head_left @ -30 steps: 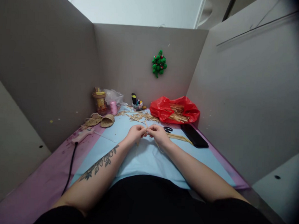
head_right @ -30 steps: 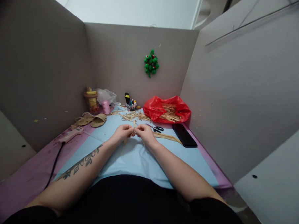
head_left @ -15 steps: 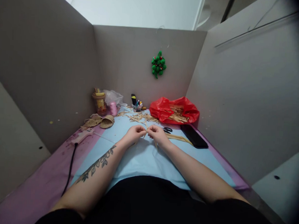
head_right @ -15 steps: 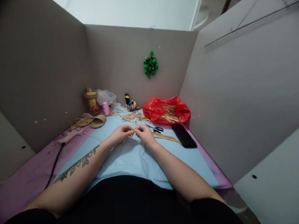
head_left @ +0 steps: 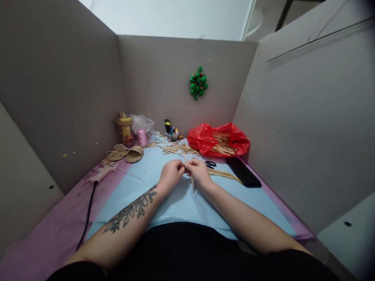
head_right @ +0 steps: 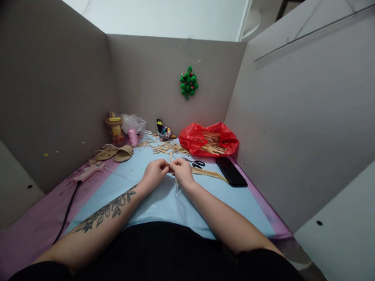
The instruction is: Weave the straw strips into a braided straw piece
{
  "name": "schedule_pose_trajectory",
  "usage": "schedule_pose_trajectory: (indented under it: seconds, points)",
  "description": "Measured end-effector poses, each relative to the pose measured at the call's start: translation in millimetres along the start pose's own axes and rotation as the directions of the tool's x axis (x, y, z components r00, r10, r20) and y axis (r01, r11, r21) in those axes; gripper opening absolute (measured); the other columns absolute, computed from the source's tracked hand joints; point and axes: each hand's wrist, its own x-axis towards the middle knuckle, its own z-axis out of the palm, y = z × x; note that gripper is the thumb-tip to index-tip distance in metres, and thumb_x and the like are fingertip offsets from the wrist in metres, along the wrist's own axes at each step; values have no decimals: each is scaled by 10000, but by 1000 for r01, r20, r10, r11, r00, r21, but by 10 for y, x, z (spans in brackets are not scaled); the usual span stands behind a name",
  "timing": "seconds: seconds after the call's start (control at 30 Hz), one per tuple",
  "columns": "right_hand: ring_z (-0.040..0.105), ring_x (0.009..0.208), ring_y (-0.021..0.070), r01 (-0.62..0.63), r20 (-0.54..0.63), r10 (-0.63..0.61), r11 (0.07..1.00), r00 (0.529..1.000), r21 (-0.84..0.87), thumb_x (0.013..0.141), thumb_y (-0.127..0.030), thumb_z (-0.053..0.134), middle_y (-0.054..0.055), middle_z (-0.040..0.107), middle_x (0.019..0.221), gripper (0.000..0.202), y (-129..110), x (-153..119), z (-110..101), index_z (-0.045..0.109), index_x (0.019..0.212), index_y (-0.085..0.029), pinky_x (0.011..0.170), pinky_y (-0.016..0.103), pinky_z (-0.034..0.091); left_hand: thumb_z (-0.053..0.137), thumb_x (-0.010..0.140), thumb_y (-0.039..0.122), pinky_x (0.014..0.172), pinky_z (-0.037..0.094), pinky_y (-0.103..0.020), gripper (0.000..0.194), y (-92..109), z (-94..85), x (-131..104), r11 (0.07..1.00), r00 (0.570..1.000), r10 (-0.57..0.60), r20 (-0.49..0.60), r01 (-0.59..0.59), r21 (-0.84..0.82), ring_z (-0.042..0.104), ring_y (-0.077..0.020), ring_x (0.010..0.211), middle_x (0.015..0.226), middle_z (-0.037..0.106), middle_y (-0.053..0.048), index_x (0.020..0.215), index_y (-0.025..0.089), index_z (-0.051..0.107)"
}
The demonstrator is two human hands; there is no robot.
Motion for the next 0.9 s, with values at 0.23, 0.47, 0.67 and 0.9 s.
schedule_pose_trajectory:
  seconds: [0.23, 0.47, 0.67, 0.9]
  points:
    - [433, 436, 100, 18, -36, -14, 994, 999, 104, 555, -237, 605, -30, 495, 449, 112, 12, 57, -38, 528, 516, -165, 445, 235, 342, 428, 793, 187, 651, 368, -240, 223, 4, 28, -33, 993, 987, 117, 107, -114, -25, 499, -149, 706, 709, 553, -42, 743, 170, 644]
    - [386, 423, 83, 49, -19, -49, 998, 999, 35, 567, -229, 527, -52, 444, 434, 100, 87, 154, -59, 456, 514, -183, 426, 215, 289, 467, 742, 169, 628, 377, -236, 223, -31, 46, -6, 990, 971, 122, 208, -105, -92, 482, -138, 658, 706, 524, -26, 843, 174, 666]
    - [384, 423, 72, -10, 120, -2, 995, 993, 100, 580, -238, 549, -54, 452, 468, 123, -20, 92, -28, 440, 560, -187, 436, 209, 300, 505, 756, 246, 709, 416, -247, 247, -134, 6, 99, 981, 998, -53, 34, 58, -187, 560, -166, 783, 844, 647, -63, 903, 160, 683]
    - [390, 449, 89, 95, 172, -87, 995, 981, -34, 652, -255, 537, -54, 433, 471, 109, -42, -8, 4, 464, 609, -186, 450, 221, 286, 566, 706, 325, 524, 385, -205, 209, -170, 4, 98, 917, 961, -122, 249, 205, -342, 540, -113, 530, 578, 614, -8, 710, 140, 664]
